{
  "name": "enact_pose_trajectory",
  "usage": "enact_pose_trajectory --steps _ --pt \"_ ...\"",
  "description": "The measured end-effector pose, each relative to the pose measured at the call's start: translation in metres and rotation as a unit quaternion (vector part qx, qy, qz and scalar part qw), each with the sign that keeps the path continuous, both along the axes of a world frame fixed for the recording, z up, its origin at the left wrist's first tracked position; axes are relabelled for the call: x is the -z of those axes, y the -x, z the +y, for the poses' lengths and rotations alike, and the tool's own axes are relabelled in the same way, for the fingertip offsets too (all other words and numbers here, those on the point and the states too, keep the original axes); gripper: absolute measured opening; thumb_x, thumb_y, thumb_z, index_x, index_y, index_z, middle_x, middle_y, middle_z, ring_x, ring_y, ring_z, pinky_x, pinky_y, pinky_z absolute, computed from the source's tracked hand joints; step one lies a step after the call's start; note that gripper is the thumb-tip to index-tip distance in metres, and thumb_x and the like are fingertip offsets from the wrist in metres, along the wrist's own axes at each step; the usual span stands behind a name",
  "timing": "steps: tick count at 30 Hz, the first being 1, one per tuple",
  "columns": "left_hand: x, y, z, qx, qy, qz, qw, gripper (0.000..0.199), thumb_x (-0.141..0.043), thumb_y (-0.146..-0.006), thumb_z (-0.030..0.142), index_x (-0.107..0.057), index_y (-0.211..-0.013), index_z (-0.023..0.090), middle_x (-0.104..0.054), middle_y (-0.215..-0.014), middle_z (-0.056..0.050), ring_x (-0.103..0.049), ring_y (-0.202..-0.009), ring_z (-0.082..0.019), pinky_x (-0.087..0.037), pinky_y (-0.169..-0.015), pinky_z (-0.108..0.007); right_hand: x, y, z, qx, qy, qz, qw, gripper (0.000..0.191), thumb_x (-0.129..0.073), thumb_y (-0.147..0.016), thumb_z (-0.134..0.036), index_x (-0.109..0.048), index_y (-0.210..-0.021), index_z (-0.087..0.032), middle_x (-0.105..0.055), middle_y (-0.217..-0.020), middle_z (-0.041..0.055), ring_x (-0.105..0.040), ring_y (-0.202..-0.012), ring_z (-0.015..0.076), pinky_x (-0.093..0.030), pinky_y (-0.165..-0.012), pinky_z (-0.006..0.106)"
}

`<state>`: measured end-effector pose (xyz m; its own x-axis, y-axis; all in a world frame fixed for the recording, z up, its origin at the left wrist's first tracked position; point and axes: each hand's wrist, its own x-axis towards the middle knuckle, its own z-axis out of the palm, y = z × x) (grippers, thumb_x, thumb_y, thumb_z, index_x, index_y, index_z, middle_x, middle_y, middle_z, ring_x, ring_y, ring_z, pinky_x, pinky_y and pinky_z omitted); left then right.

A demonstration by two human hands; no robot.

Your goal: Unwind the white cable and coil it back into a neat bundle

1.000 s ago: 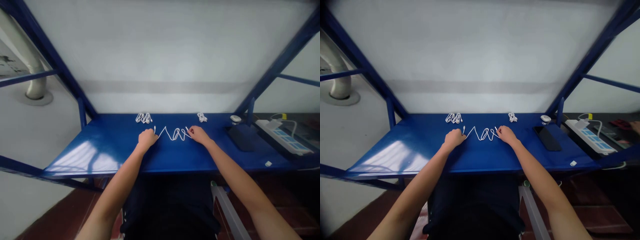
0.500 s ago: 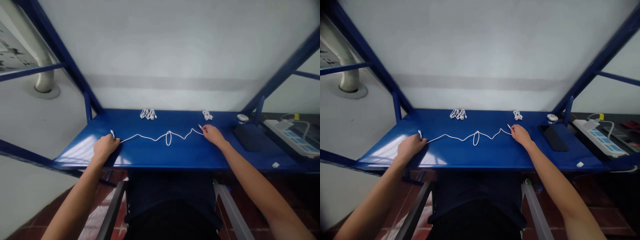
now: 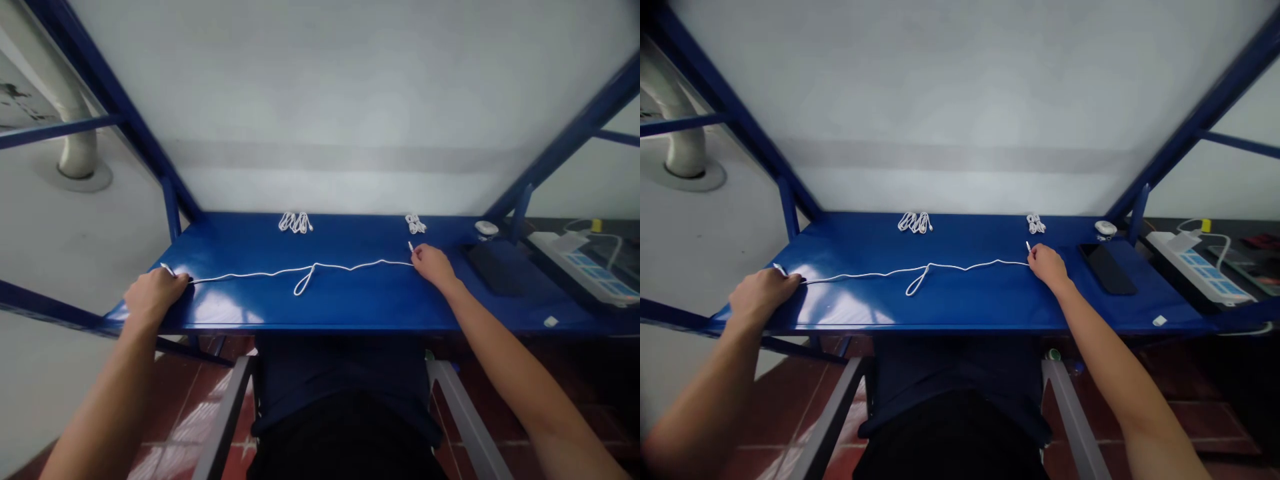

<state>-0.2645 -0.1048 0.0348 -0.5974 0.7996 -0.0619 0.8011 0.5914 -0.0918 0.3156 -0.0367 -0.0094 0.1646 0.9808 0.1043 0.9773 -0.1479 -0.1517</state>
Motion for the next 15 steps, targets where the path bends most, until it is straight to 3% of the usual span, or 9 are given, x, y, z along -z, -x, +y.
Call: enact_pose_trajectory --steps 10,15 --pt "0.008 0.03 -0.006 -0.056 -0.031 0.044 0.997 0.056 -0.039 -0.08 0.049 -0.068 -0.108 0.01 -0.069 -0.105 -0.022 -0.067 -0.09 -0.036 -0.049 -0.062 -0.034 0.005 -0.01 0.003 0.049 -0.017 -0.011 0.999 0.025 -0.047 -0.089 -0.025 -0.066 -0.101 -0.014 -0.071 -0.097 0.0148 -0.066 -0.088 0.0253 -0.044 -0.072 0.03" --pt "0.007 0.013 -0.006 -0.003 -0.03 0.018 0.999 0.047 -0.039 -0.081 0.049 -0.069 -0.1 0.017 -0.07 -0.1 -0.016 -0.066 -0.088 -0.033 -0.046 -0.062 -0.032 0.004 -0.006 -0.001 0.017 -0.024 0.005 1.0 0.023 -0.049 -0.088 -0.028 -0.066 -0.098 -0.017 -0.071 -0.091 0.0117 -0.066 -0.085 0.0242 -0.043 -0.068 0.029"
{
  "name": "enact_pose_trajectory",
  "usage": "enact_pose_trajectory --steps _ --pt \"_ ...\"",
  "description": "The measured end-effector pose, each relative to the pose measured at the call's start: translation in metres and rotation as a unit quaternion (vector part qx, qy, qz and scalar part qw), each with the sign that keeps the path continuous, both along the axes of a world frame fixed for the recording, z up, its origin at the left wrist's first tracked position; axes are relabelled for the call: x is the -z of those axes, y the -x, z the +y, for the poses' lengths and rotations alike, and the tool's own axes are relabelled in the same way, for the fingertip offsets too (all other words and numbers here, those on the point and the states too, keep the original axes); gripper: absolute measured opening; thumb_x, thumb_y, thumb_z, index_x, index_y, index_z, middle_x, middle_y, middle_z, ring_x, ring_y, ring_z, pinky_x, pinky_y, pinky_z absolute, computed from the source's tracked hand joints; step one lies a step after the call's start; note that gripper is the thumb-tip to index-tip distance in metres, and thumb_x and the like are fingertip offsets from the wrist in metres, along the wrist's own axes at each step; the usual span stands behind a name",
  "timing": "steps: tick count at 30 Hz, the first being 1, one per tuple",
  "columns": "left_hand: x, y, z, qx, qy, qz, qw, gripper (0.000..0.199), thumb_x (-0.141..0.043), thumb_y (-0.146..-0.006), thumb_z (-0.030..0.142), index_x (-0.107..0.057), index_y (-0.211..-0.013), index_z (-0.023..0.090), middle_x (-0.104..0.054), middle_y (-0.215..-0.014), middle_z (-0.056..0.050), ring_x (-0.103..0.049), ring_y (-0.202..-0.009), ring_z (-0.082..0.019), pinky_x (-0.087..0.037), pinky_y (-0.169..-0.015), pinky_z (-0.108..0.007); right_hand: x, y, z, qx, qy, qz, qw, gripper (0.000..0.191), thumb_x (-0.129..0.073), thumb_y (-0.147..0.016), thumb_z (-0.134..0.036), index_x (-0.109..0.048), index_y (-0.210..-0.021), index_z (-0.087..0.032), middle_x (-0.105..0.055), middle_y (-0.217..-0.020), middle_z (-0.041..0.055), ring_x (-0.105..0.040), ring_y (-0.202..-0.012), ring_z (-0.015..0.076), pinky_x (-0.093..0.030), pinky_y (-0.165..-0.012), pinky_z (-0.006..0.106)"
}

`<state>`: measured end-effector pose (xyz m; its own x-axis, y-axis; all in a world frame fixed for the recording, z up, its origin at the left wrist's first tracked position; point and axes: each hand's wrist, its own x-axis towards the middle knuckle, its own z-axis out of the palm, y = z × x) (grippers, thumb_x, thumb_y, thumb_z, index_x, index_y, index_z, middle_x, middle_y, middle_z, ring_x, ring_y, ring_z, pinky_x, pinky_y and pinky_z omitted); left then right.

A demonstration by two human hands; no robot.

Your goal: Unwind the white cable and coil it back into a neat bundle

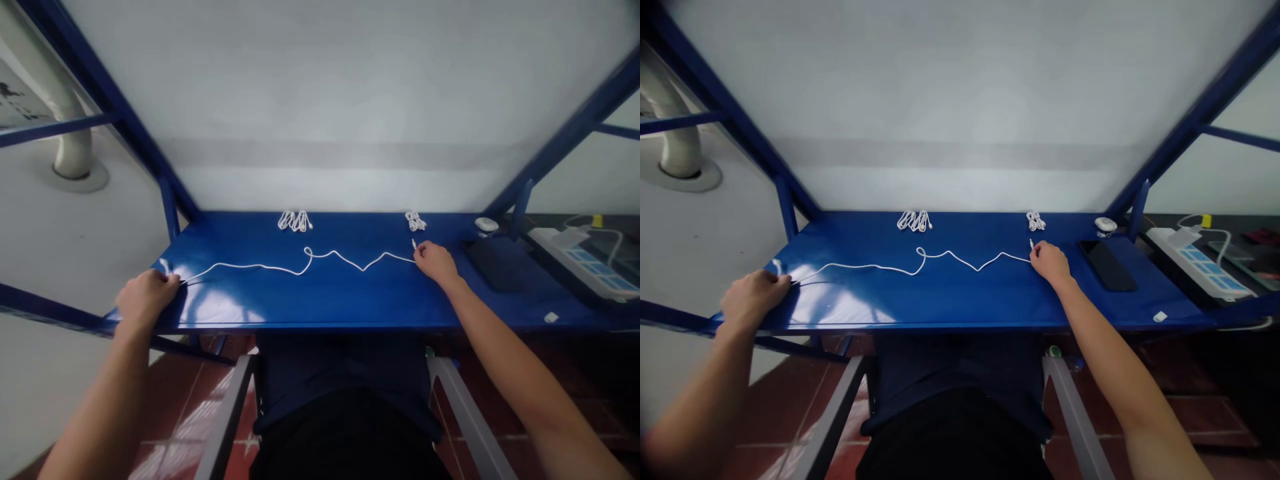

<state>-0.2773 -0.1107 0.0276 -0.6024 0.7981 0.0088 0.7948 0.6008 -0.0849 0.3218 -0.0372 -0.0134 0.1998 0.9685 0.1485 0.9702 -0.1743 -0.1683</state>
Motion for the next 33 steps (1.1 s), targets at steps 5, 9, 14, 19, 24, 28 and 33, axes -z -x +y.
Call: enact_pose_trajectory --steps 5,9,14,19,24,28,33 --pt "0.005 -0.046 0.006 0.147 -0.009 -0.061 0.987 0.036 -0.046 -0.081 0.045 -0.065 -0.093 0.018 -0.071 -0.094 -0.012 -0.065 -0.088 -0.029 -0.043 -0.065 -0.03 -0.002 0.011 -0.006 -0.069 0.0 0.023 0.997 0.019 -0.049 -0.088 -0.03 -0.064 -0.094 -0.019 -0.069 -0.083 0.0072 -0.064 -0.078 0.0219 -0.039 -0.061 0.027" --pt "0.013 -0.078 0.01 0.214 -0.018 -0.07 0.974 0.031 -0.044 -0.083 0.042 -0.065 -0.09 0.02 -0.071 -0.088 -0.01 -0.066 -0.085 -0.027 -0.042 -0.065 -0.03 -0.002 0.016 -0.008 -0.094 -0.004 0.03 0.995 0.019 -0.05 -0.088 -0.029 -0.063 -0.096 -0.019 -0.068 -0.082 0.006 -0.062 -0.075 0.02 -0.038 -0.059 0.027" --pt "0.02 -0.093 0.011 0.233 -0.034 -0.063 0.97 0.031 -0.044 -0.083 0.042 -0.064 -0.09 0.021 -0.071 -0.089 -0.009 -0.066 -0.083 -0.027 -0.043 -0.066 -0.03 0.0 0.014 -0.008 -0.098 -0.009 0.046 0.994 0.019 -0.05 -0.088 -0.03 -0.063 -0.098 -0.019 -0.067 -0.08 0.0055 -0.061 -0.074 0.0196 -0.038 -0.06 0.026" --pt "0.02 -0.088 0.013 0.199 -0.033 -0.058 0.978 0.03 -0.044 -0.083 0.041 -0.064 -0.09 0.02 -0.071 -0.091 -0.012 -0.065 -0.085 -0.029 -0.043 -0.066 -0.032 0.001 0.009 -0.005 -0.06 -0.019 0.042 0.997 0.019 -0.053 -0.086 -0.028 -0.063 -0.098 -0.018 -0.069 -0.083 0.007 -0.063 -0.078 0.021 -0.04 -0.065 0.027" --pt "0.013 -0.063 0.012 0.129 -0.021 -0.046 0.99 0.034 -0.043 -0.083 0.045 -0.064 -0.09 0.019 -0.07 -0.092 -0.014 -0.065 -0.088 -0.032 -0.042 -0.062 -0.033 -0.001 0.004 -0.006 -0.003 -0.017 0.03 0.999 0.02 -0.052 -0.086 -0.029 -0.065 -0.097 -0.017 -0.071 -0.085 0.0093 -0.065 -0.083 0.0239 -0.042 -0.068 0.029" --pt "0.007 -0.032 0.004 0.065 -0.017 -0.033 0.997 0.04 -0.043 -0.082 0.047 -0.066 -0.098 0.018 -0.07 -0.095 -0.015 -0.065 -0.089 -0.032 -0.042 -0.061 -0.031 -0.001 0.001 -0.005 0.015 -0.013 0.033 0.999 0.02 -0.052 -0.085 -0.029 -0.066 -0.095 -0.018 -0.071 -0.086 0.0099 -0.066 -0.084 0.0251 -0.043 -0.068 0.03" --pt "0.006 -0.003 -0.004 0.002 -0.031 -0.007 0.999 0.043 -0.044 -0.081 0.046 -0.069 -0.102 0.018 -0.071 -0.095 -0.013 -0.065 -0.085 -0.029 -0.041 -0.057 -0.028 0.003 -0.007 -0.002 0.037 -0.024 0.03 0.999 0.021 -0.053 -0.084 -0.03 -0.067 -0.092 -0.017 -0.071 -0.084 0.012 -0.066 -0.081 0.0255 -0.044 -0.067 0.03"
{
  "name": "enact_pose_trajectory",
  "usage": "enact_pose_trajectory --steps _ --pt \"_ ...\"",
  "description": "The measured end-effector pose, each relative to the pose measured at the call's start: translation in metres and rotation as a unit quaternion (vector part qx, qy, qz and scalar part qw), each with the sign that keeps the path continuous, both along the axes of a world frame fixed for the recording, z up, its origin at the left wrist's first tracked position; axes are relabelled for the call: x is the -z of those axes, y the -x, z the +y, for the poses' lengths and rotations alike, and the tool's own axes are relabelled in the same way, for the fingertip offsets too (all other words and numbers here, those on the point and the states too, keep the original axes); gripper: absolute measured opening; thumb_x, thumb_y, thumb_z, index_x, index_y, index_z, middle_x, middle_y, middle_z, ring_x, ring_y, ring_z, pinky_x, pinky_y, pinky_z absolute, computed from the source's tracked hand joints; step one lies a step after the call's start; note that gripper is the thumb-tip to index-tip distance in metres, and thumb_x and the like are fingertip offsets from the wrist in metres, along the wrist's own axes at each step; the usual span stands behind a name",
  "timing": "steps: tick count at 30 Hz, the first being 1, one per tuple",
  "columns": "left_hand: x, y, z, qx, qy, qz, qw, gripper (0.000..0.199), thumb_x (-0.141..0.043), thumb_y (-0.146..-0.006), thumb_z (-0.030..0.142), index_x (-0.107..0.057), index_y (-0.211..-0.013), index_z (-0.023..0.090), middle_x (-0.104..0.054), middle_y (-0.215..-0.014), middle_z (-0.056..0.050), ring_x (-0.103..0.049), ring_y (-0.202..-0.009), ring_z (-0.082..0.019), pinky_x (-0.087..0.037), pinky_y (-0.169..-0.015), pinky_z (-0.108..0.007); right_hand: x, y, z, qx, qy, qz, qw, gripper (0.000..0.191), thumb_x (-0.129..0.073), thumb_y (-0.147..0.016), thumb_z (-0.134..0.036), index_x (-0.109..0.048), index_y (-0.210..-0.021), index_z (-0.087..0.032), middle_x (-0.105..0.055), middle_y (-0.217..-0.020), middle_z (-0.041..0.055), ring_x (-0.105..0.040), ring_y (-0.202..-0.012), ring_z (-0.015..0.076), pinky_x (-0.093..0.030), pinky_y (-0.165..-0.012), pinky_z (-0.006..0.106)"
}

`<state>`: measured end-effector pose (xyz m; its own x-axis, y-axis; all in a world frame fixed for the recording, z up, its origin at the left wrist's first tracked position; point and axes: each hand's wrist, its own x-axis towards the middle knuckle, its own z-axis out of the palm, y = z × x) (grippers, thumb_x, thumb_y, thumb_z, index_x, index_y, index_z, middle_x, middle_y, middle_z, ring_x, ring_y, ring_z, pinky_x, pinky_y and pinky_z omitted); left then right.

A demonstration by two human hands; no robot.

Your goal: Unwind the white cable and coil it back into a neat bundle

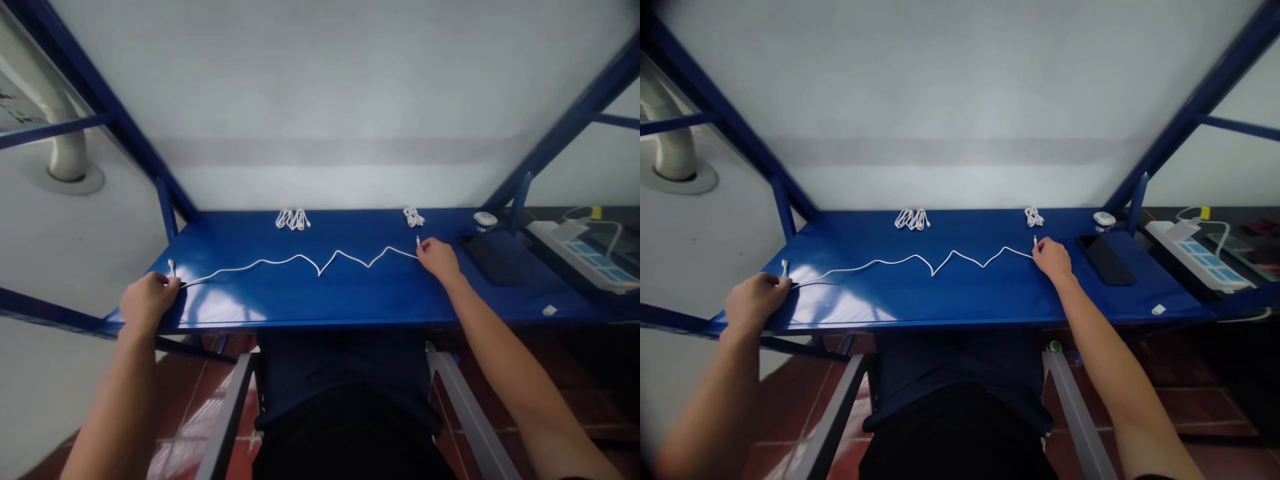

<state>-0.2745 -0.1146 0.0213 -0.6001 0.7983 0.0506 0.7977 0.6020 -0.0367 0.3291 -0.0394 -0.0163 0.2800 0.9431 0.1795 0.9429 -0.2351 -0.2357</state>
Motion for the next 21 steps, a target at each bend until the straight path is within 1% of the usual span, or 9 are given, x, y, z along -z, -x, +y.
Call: enact_pose_trajectory --steps 3,8,11,14,16,17,19,20,21 --pt "0.001 0.007 -0.001 -0.017 -0.01 0.002 1.0 0.043 -0.046 -0.079 0.044 -0.069 -0.104 0.018 -0.071 -0.097 -0.012 -0.064 -0.084 -0.028 -0.041 -0.056 -0.027 0.002 -0.004 0.001 0.013 -0.008 0.006 1.0 0.021 -0.054 -0.083 -0.03 -0.067 -0.093 -0.017 -0.071 -0.085 0.0123 -0.066 -0.08 0.0252 -0.044 -0.067 0.03" --pt "0.002 0.008 0.0 -0.024 -0.008 -0.001 1.0 0.044 -0.045 -0.08 0.044 -0.068 -0.107 0.019 -0.071 -0.102 -0.013 -0.064 -0.086 -0.028 -0.041 -0.058 -0.027 0.001 -0.005 0.001 0.02 0.001 0.009 1.0 0.021 -0.053 -0.085 -0.029 -0.067 -0.095 -0.017 -0.071 -0.088 0.0139 -0.066 -0.084 0.0275 -0.044 -0.068 0.031" --pt "0.001 0.007 0.0 -0.028 -0.012 -0.004 1.0 0.044 -0.043 -0.081 0.045 -0.067 -0.108 0.019 -0.07 -0.103 -0.014 -0.064 -0.088 -0.03 -0.042 -0.06 -0.03 -0.001 -0.002 0.001 -0.005 -0.003 0.011 1.0 0.019 -0.052 -0.086 -0.027 -0.066 -0.094 -0.016 -0.071 -0.089 0.0125 -0.066 -0.086 0.0268 -0.043 -0.069 0.031" --pt "0.0 0.001 0.0 -0.026 -0.013 -0.017 0.999 0.044 -0.042 -0.083 0.045 -0.066 -0.108 0.017 -0.069 -0.1 -0.017 -0.063 -0.091 -0.033 -0.045 -0.064 -0.033 -0.001 0.004 0.001 -0.051 -0.011 0.024 0.998 0.017 -0.052 -0.086 -0.025 -0.066 -0.092 -0.016 -0.07 -0.085 0.0098 -0.064 -0.082 0.0239 -0.044 -0.071 0.03" --pt "0.0 -0.01 0.0 -0.005 -0.04 -0.021 0.999 0.045 -0.041 -0.085 0.042 -0.063 -0.111 0.014 -0.067 -0.104 -0.019 -0.061 -0.098 -0.035 -0.046 -0.071 -0.036 0.0 0.008 0.001 -0.097 -0.02 0.033 0.995 0.016 -0.052 -0.086 -0.025 -0.065 -0.091 -0.016 -0.069 -0.083 0.0083 -0.063 -0.079 0.0221 -0.044 -0.072 0.029" --pt "-0.001 -0.018 0.0 0.015 -0.068 -0.017 0.997 0.045 -0.04 -0.086 0.041 -0.062 -0.112 0.012 -0.065 -0.107 -0.02 -0.059 -0.103 -0.035 -0.047 -0.076 -0.038 0.001 0.011 0.001 -0.124 -0.025 0.037 0.991 0.016 -0.053 -0.086 -0.024 -0.065 -0.09 -0.017 -0.069 -0.083 0.0078 -0.063 -0.078 0.0214 -0.044 -0.072 0.029" --pt "-0.002 -0.042 0.0 0.059 -0.158 0.009 0.986 0.043 -0.042 -0.087 0.039 -0.061 -0.112 0.01 -0.06 -0.116 -0.022 -0.054 -0.111 -0.035 -0.045 -0.087 -0.042 0.002 0.017 0.002 -0.181 -0.035 0.042 0.982 0.015 -0.052 -0.085 -0.023 -0.066 -0.09 -0.017 -0.068 -0.084 0.0074 -0.062 -0.077 0.0201 -0.045 -0.072 0.029" --pt "-0.002 -0.059 0.001 0.099 -0.201 0.011 0.974 0.04 -0.041 -0.088 0.038 -0.061 -0.109 0.011 -0.06 -0.115 -0.021 -0.053 -0.112 -0.034 -0.043 -0.092 -0.042 0.002 0.02 0.002 -0.208 -0.038 0.045 0.976 0.016 -0.052 -0.086 -0.022 -0.066 -0.09 -0.017 -0.067 -0.085 0.0074 -0.062 -0.077 0.0196 -0.045 -0.072 0.028" --pt "-0.003 -0.078 0.002 0.16 -0.234 -0.004 0.959 0.035 -0.041 -0.089 0.035 -0.061 -0.106 0.012 -0.062 -0.111 -0.018 -0.053 -0.111 -0.031 -0.042 -0.095 -0.042 0.003 0.023 0.002 -0.233 -0.04 0.047 0.971 0.016 -0.051 -0.086 -0.022 -0.066 -0.089 -0.017 -0.067 -0.086 0.0076 -0.061 -0.077 0.0193 -0.045 -0.073 0.028"
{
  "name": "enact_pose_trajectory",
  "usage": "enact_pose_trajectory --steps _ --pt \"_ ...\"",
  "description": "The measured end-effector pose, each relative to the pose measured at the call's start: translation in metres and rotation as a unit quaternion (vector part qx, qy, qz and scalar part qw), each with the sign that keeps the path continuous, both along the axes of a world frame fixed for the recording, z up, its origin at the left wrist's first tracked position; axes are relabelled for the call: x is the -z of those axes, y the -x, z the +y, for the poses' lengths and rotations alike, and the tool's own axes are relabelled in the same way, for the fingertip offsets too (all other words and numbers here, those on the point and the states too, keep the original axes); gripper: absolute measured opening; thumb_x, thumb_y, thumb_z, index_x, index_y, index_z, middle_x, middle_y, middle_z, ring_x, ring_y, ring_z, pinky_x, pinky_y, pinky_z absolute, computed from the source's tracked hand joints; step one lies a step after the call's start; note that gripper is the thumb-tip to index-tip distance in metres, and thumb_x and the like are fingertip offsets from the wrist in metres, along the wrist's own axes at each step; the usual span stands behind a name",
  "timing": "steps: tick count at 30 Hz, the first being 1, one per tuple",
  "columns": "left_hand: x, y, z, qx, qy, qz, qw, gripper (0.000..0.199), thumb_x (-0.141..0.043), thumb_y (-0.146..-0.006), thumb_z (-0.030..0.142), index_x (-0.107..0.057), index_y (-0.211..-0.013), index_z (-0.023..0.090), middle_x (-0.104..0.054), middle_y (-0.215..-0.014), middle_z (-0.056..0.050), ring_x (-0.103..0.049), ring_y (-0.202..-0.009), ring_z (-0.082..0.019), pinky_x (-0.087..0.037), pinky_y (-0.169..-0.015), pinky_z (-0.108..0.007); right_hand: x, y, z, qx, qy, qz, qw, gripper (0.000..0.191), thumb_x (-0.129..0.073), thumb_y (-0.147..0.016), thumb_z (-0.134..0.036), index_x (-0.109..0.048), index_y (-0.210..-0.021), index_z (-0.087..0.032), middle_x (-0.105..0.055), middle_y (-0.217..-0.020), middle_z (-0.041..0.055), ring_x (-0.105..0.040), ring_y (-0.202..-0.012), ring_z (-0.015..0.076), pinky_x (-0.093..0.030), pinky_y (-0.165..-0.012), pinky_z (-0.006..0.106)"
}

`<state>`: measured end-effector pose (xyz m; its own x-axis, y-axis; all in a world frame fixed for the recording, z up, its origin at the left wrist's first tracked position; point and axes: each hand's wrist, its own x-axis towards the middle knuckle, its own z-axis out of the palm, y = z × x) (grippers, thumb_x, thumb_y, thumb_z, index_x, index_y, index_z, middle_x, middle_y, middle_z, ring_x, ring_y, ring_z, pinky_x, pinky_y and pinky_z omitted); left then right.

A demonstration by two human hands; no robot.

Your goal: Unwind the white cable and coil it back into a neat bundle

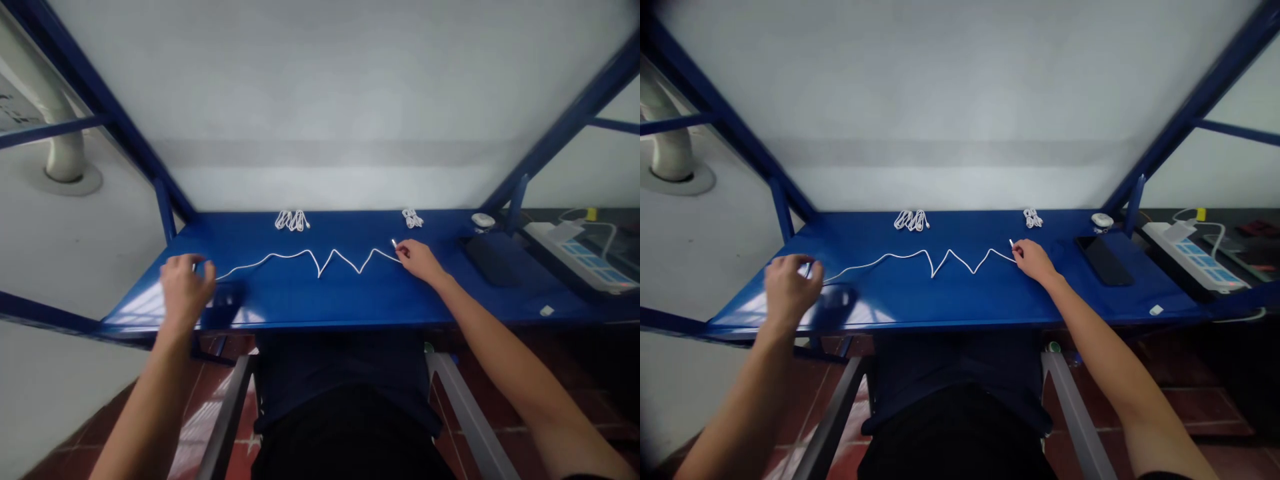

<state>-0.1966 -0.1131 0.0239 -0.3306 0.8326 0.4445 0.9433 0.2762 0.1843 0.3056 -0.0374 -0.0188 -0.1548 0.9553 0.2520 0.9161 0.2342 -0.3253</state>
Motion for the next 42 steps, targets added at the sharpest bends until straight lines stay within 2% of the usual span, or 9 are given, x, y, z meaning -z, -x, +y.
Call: enact_pose_trajectory --steps 4,6,9,13,20,28,35,39,42 --pt "0.003 -0.091 0.008 0.313 0.02 -0.052 0.948 0.027 -0.046 -0.09 0.034 -0.061 -0.107 0.019 -0.062 -0.109 -0.01 -0.056 -0.106 -0.024 -0.043 -0.096 -0.037 -0.002 0.013 0.001 -0.037 0.007 0.011 0.999 0.017 -0.053 -0.086 -0.021 -0.068 -0.092 -0.017 -0.068 -0.09 0.0084 -0.062 -0.082 0.0205 -0.047 -0.078 0.03" --pt "0.007 -0.134 0.014 0.415 0.038 -0.035 0.908 0.029 -0.048 -0.091 0.033 -0.059 -0.115 0.02 -0.06 -0.117 -0.011 -0.055 -0.109 -0.025 -0.041 -0.098 -0.04 -0.003 0.019 0.0 -0.036 0.021 0.022 0.999 0.018 -0.054 -0.086 -0.021 -0.068 -0.096 -0.018 -0.069 -0.093 0.0082 -0.063 -0.085 0.0213 -0.048 -0.079 0.031" --pt "0.014 -0.185 0.025 0.47 0.06 0.01 0.88 0.034 -0.051 -0.091 0.033 -0.057 -0.123 0.022 -0.056 -0.127 -0.012 -0.053 -0.113 -0.028 -0.043 -0.094 -0.043 -0.006 0.028 -0.002 -0.056 0.029 0.029 0.998 0.022 -0.051 -0.088 -0.022 -0.069 -0.1 -0.019 -0.07 -0.097 0.0078 -0.064 -0.087 0.0212 -0.049 -0.082 0.032" --pt "0.024 -0.22 0.041 0.5 0.108 0.032 0.859 0.028 -0.047 -0.094 0.03 -0.065 -0.11 0.017 -0.062 -0.112 -0.014 -0.056 -0.107 -0.026 -0.045 -0.093 -0.041 -0.009 0.043 -0.008 -0.09 0.005 0.022 0.996 0.026 -0.048 -0.092 -0.027 -0.071 -0.099 -0.019 -0.071 -0.099 0.0076 -0.064 -0.09 0.0211 -0.046 -0.086 0.033" --pt "0.04 -0.22 0.049 0.521 0.091 -0.048 0.848 0.028 -0.043 -0.094 0.022 -0.062 -0.113 0.015 -0.063 -0.121 -0.012 -0.058 -0.113 -0.023 -0.044 -0.102 -0.038 -0.014 0.076 -0.012 -0.103 0.008 0.037 0.994 0.029 -0.053 -0.091 -0.038 -0.075 -0.088 -0.019 -0.071 -0.085 0.007 -0.064 -0.078 0.0195 -0.046 -0.075 0.029" --pt "0.04 -0.207 0.045 0.523 0.004 -0.204 0.827 0.036 -0.04 -0.088 0.008 -0.048 -0.122 0.018 -0.058 -0.118 -0.011 -0.06 -0.104 -0.019 -0.05 -0.092 -0.033 -0.016 0.113 -0.014 -0.114 0.029 0.039 0.992 0.018 -0.059 -0.085 -0.021 -0.074 -0.095 -0.019 -0.073 -0.09 0.0065 -0.065 -0.081 0.0184 -0.044 -0.074 0.026" --pt "0.036 -0.161 0.035 0.472 0.016 -0.119 0.874 0.015 -0.051 -0.087 0.017 -0.06 -0.099 0.018 -0.062 -0.102 -0.009 -0.058 -0.101 -0.024 -0.048 -0.092 -0.04 -0.019 0.121 -0.019 -0.096 0.015 0.009 0.995 0.039 -0.042 -0.095 -0.029 -0.071 -0.073 -0.017 -0.068 -0.078 0.0075 -0.061 -0.075 0.0172 -0.04 -0.071 0.026" --pt "0.041 -0.158 0.03 0.485 0.057 -0.119 0.864 0.016 -0.048 -0.091 0.02 -0.062 -0.098 0.018 -0.065 -0.1 -0.008 -0.06 -0.097 -0.022 -0.049 -0.088 -0.036 -0.022 0.132 -0.018 -0.074 0.029 0.011 0.997 0.039 -0.051 -0.091 -0.048 -0.073 -0.082 -0.017 -0.07 -0.087 0.0088 -0.061 -0.08 0.0196 -0.041 -0.073 0.027" --pt "0.043 -0.167 0.028 0.502 0.075 -0.112 0.854 0.022 -0.042 -0.092 0.016 -0.062 -0.101 0.018 -0.066 -0.102 -0.008 -0.06 -0.099 -0.021 -0.049 -0.09 -0.037 -0.024 0.141 -0.018 -0.072 0.038 -0.023 0.996 0.033 -0.055 -0.09 -0.045 -0.073 -0.087 -0.017 -0.07 -0.09 0.0095 -0.062 -0.084 0.0207 -0.041 -0.075 0.027"
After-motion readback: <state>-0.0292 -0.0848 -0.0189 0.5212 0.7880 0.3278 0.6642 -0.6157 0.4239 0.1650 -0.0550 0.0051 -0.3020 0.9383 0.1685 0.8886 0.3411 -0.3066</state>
